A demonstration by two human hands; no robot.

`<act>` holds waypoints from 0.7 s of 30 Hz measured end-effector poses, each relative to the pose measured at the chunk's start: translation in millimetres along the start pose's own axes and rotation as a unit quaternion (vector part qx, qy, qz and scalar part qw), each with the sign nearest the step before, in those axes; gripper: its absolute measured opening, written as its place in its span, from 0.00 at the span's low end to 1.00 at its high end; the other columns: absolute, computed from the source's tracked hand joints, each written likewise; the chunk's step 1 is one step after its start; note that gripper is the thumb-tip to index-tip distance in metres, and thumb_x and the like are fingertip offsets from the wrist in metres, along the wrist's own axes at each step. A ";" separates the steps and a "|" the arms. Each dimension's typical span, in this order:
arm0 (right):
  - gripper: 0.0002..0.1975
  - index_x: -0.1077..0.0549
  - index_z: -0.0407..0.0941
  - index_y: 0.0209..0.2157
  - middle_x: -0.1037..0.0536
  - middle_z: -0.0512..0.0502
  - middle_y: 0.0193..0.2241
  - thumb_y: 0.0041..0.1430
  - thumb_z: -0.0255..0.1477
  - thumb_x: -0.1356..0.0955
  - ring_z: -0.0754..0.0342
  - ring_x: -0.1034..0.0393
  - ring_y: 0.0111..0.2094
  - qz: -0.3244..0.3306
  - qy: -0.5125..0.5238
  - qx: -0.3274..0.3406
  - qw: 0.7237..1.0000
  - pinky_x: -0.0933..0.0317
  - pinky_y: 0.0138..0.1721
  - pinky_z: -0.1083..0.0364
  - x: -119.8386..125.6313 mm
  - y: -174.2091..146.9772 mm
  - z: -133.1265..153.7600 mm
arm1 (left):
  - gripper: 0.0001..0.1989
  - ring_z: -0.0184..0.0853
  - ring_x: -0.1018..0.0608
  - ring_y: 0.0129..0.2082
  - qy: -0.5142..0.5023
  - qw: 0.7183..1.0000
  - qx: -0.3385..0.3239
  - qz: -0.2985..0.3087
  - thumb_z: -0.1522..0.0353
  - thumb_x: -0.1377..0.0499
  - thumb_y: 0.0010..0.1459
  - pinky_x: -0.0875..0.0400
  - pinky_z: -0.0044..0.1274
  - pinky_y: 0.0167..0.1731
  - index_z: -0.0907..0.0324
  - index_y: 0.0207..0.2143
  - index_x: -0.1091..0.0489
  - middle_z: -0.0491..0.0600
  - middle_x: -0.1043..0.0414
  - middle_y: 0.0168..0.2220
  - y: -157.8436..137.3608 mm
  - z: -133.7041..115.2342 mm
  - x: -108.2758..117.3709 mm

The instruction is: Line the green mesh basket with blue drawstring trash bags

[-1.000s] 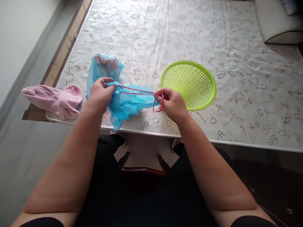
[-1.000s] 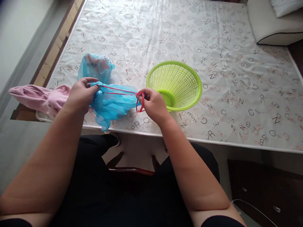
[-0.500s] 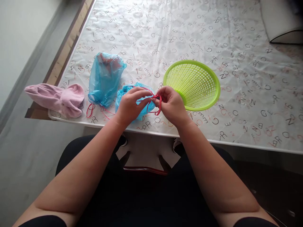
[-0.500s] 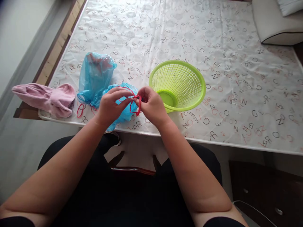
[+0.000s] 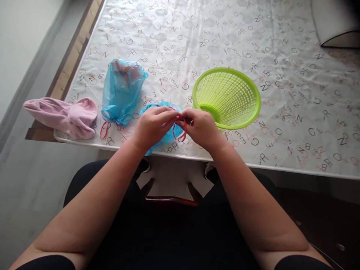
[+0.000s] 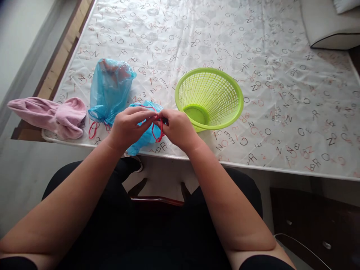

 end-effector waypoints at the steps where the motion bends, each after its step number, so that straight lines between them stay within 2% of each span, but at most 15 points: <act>1: 0.18 0.22 0.46 0.32 0.24 0.49 0.29 0.66 0.46 0.26 0.54 0.35 0.32 -0.001 -0.002 -0.004 1.000 0.41 0.39 0.52 0.1 -0.4 -0.2 | 0.05 0.41 0.16 0.45 0.011 1.000 -0.005 0.006 0.64 0.34 0.66 0.24 0.33 0.52 0.50 0.40 0.16 0.50 0.16 0.42 -0.6 0.8 -0.9; 5: 0.18 0.21 0.46 0.35 0.22 0.49 0.30 0.66 0.47 0.26 0.55 0.35 0.32 0.002 0.013 -0.026 1.000 0.40 0.38 0.52 0.8 -0.9 -1.5 | 0.07 0.39 0.18 0.42 0.045 0.999 -0.010 0.003 0.65 0.37 0.68 0.24 0.31 0.49 0.53 0.39 0.18 0.51 0.17 0.41 -2.2 -0.7 -0.9; 8: 0.13 0.23 0.46 0.36 0.23 0.50 0.29 0.66 0.41 0.25 0.56 0.35 0.31 -0.016 0.039 -0.041 0.998 0.40 0.37 0.53 2.8 -0.4 -3.8 | 0.05 0.36 0.19 0.39 0.072 0.996 0.021 -0.041 0.70 0.38 0.65 0.24 0.29 0.46 0.56 0.37 0.21 0.49 0.20 0.37 -2.0 -1.7 4.5; 11: 0.06 0.25 0.46 0.35 0.25 0.51 0.28 0.65 0.33 0.27 0.56 0.34 0.30 -0.032 0.077 -0.056 0.995 0.39 0.36 0.53 1.3 -0.1 -8.0 | 0.04 0.34 0.20 0.35 0.027 0.991 0.102 -0.084 0.74 0.38 0.60 0.23 0.27 0.42 0.57 0.35 0.23 0.48 0.20 0.35 -2.5 11.1 7.1; 15: 0.06 0.28 0.47 0.33 0.26 0.52 0.28 0.63 0.30 0.28 0.57 0.35 0.30 -0.033 0.098 -0.060 0.993 0.40 0.35 0.53 -3.5 -0.5 -11.1 | 0.04 0.33 0.20 0.31 -0.105 0.968 0.227 -0.028 0.74 0.40 0.58 0.24 0.25 0.33 0.57 0.33 0.27 0.47 0.23 0.31 -5.4 39.3 -10.4; 17: 0.06 0.27 0.47 0.33 0.27 0.52 0.27 0.64 0.31 0.28 0.57 0.36 0.30 -0.028 0.093 -0.061 0.993 0.41 0.34 0.54 -4.4 -0.8 -11.9 | 0.04 0.33 0.19 0.32 -0.122 0.969 0.216 -0.015 0.73 0.39 0.59 0.23 0.25 0.34 0.58 0.36 0.25 0.48 0.21 0.35 -3.6 38.1 -10.4; 19: 0.07 0.27 0.47 0.33 0.28 0.52 0.26 0.64 0.32 0.28 0.56 0.36 0.30 -0.024 0.085 -0.062 0.994 0.42 0.34 0.54 -3.8 -0.8 -13.0 | 0.07 0.33 0.18 0.36 -0.094 0.984 0.152 -0.012 0.72 0.36 0.60 0.22 0.26 0.40 0.57 0.41 0.22 0.49 0.18 0.40 1.1 24.9 -3.8; 21: 0.06 0.26 0.47 0.34 0.27 0.52 0.27 0.64 0.32 0.27 0.56 0.36 0.31 -0.018 0.081 -0.061 0.995 0.42 0.34 0.53 -3.3 -0.4 -13.9 | 0.06 0.34 0.18 0.40 -0.061 0.994 0.089 -0.002 0.70 0.33 0.62 0.23 0.27 0.45 0.56 0.42 0.19 0.50 0.17 0.41 4.3 10.3 0.9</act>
Point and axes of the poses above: each hand's wrist, its own y-axis towards the middle knuckle, its own x-axis out of the back of the hand, z = x × y, the point moved 8 cm from there along y, towards the middle knuckle
